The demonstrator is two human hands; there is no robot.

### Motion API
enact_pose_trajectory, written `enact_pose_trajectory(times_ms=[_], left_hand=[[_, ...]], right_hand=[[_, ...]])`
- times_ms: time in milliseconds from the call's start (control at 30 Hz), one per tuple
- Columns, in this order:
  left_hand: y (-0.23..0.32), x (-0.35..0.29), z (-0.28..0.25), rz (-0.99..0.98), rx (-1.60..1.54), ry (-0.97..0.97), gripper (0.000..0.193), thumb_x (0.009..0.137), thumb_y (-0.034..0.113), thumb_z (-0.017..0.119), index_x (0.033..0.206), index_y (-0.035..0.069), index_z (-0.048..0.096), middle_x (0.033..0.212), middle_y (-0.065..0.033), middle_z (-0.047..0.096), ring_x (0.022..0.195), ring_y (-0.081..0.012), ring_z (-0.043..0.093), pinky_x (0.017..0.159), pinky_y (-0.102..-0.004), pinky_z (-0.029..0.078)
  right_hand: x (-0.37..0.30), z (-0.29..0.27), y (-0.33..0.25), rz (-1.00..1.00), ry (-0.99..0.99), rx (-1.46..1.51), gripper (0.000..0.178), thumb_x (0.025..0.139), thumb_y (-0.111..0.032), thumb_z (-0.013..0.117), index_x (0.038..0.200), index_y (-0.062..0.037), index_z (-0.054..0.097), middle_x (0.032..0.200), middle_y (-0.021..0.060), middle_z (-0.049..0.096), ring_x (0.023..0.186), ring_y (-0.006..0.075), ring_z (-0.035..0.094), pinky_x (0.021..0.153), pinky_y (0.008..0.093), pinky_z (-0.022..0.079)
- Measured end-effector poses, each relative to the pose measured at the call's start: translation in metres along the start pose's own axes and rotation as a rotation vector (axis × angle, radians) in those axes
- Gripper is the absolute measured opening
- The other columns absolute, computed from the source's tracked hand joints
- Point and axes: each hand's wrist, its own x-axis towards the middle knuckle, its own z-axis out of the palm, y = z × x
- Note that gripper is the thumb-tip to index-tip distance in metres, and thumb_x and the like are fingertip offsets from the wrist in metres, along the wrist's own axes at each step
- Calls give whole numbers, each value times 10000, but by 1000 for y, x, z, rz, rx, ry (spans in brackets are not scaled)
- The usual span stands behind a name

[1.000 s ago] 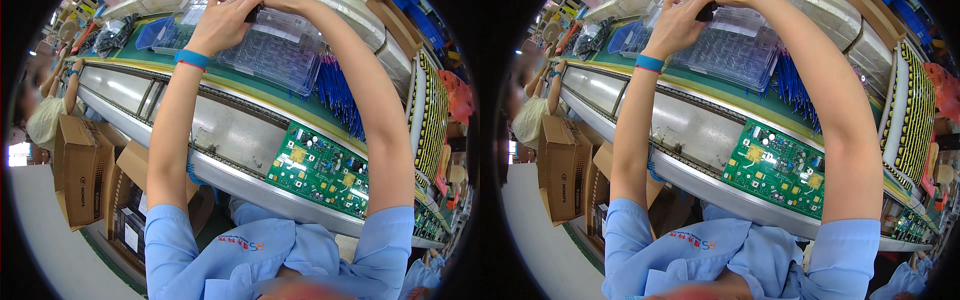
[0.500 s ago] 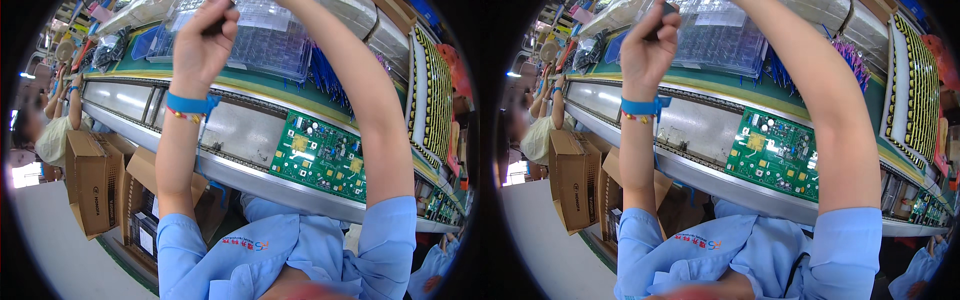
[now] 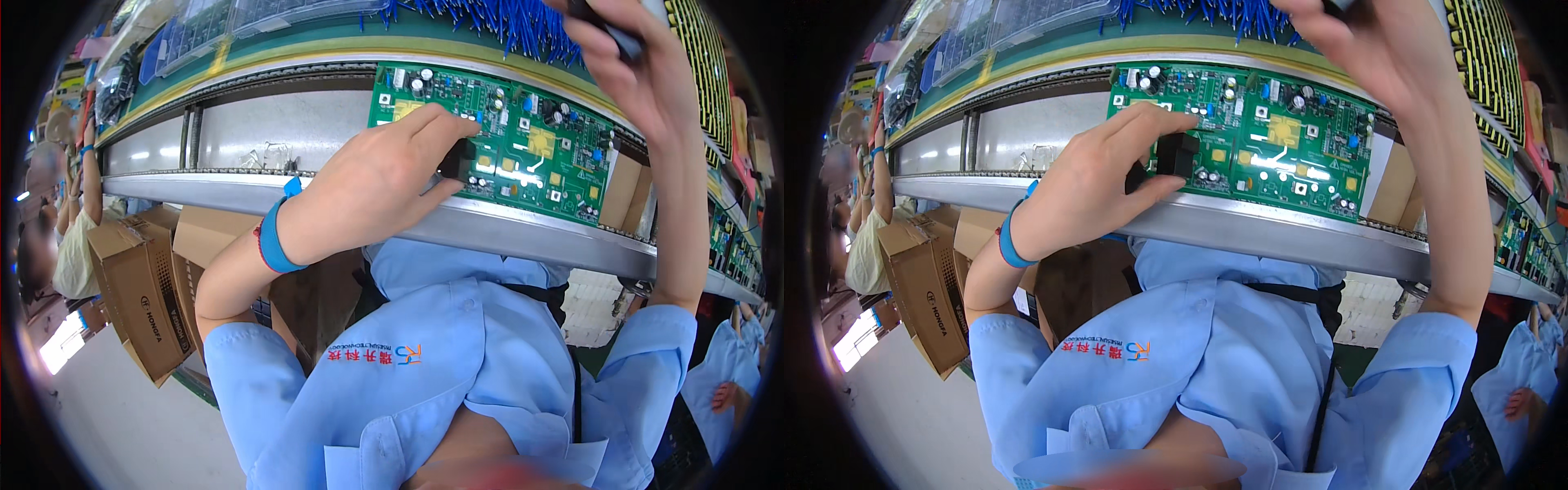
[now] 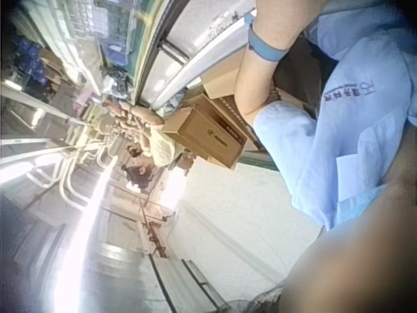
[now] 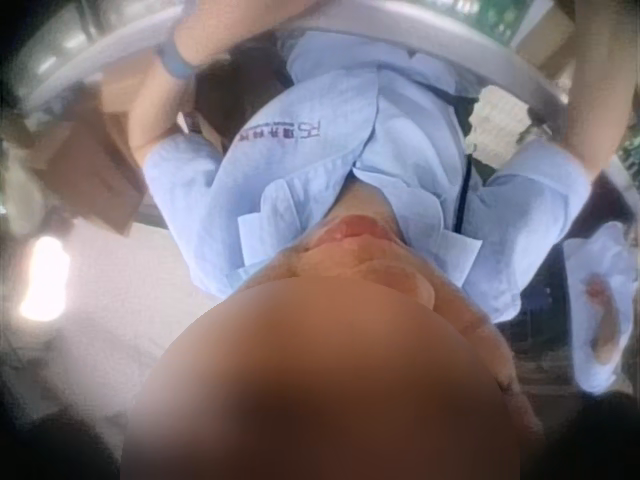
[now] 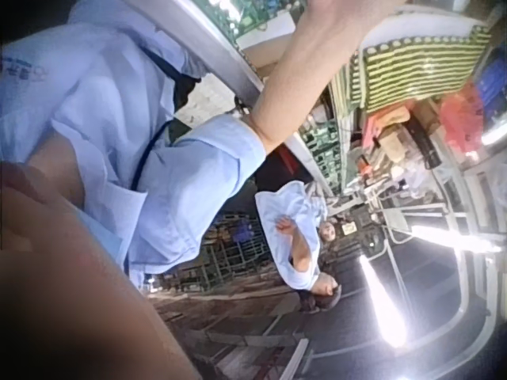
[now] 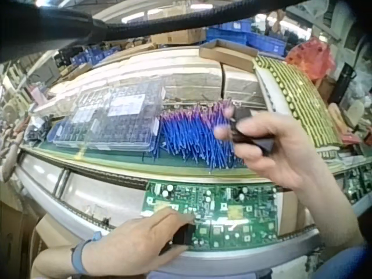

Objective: Assembling electronic components onto printed circuit boards at a factory workstation.

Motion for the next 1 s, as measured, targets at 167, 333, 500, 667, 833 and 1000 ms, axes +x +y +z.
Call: enact_pose_trajectory(times_ms=[167, 333, 500, 667, 833, 1000], left_hand=[[-4, -11, 16, 49, 199, -45, 440, 729, 63, 705, 1146, 48, 565, 1042, -100, 582, 874, -309, 621, 709, -376, 527], [7, -3, 18, 74, 325, -121, 437, 726, 55, 705, 1143, 44, 573, 1041, -119, 580, 868, -316, 617, 721, -385, 525], [6, -6, 5, 111, 189, -121, 446, 735, 31, 698, 1163, 50, 575, 1068, -119, 565, 844, -265, 601, 739, -348, 502], [-6, -14, -17, -176, -467, -113, 463, 758, -8, 624, 1205, 46, 517, 1109, -31, 498, 844, -107, 455, 796, -239, 395], [-4, -17, -7, -352, -914, -42, 497, 863, 166, 643, 1300, 15, 461, 1074, -45, 497, 898, -126, 521, 714, -237, 465], [-17, -21, -13, -389, -1120, 17, 567, 877, 212, 655, 1359, 19, 428, 1081, -53, 496, 903, -134, 538, 671, -228, 495]], right_hand=[[-62, 1, 45, -31, 14, 159, 395, 918, -131, 459, 1263, 59, 450, 1177, 297, 557, 755, 138, 612, 563, 180, 519], [-98, -5, 60, 57, 171, 149, 417, 902, -151, 467, 1257, 67, 477, 1172, 249, 570, 590, 97, 541, 414, 155, 411], [-102, 14, 64, -8, 211, -83, 351, 881, -141, 502, 1169, 51, 557, 1029, 130, 611, 535, 58, 494, 348, 172, 312], [-100, 29, 73, 141, 220, -341, 375, 799, -39, 609, 1173, -7, 590, 1007, 58, 617, 546, 16, 454, 426, 157, 295], [-93, 59, 81, 97, 181, -1096, 470, 753, -18, 690, 1203, -35, 554, 1023, 88, 631, 631, 148, 568, 571, 237, 455], [-85, 57, 97, -228, 114, -1600, 479, 734, -50, 710, 1185, -40, 547, 1039, 130, 611, 886, 305, 638, 685, 363, 537]])
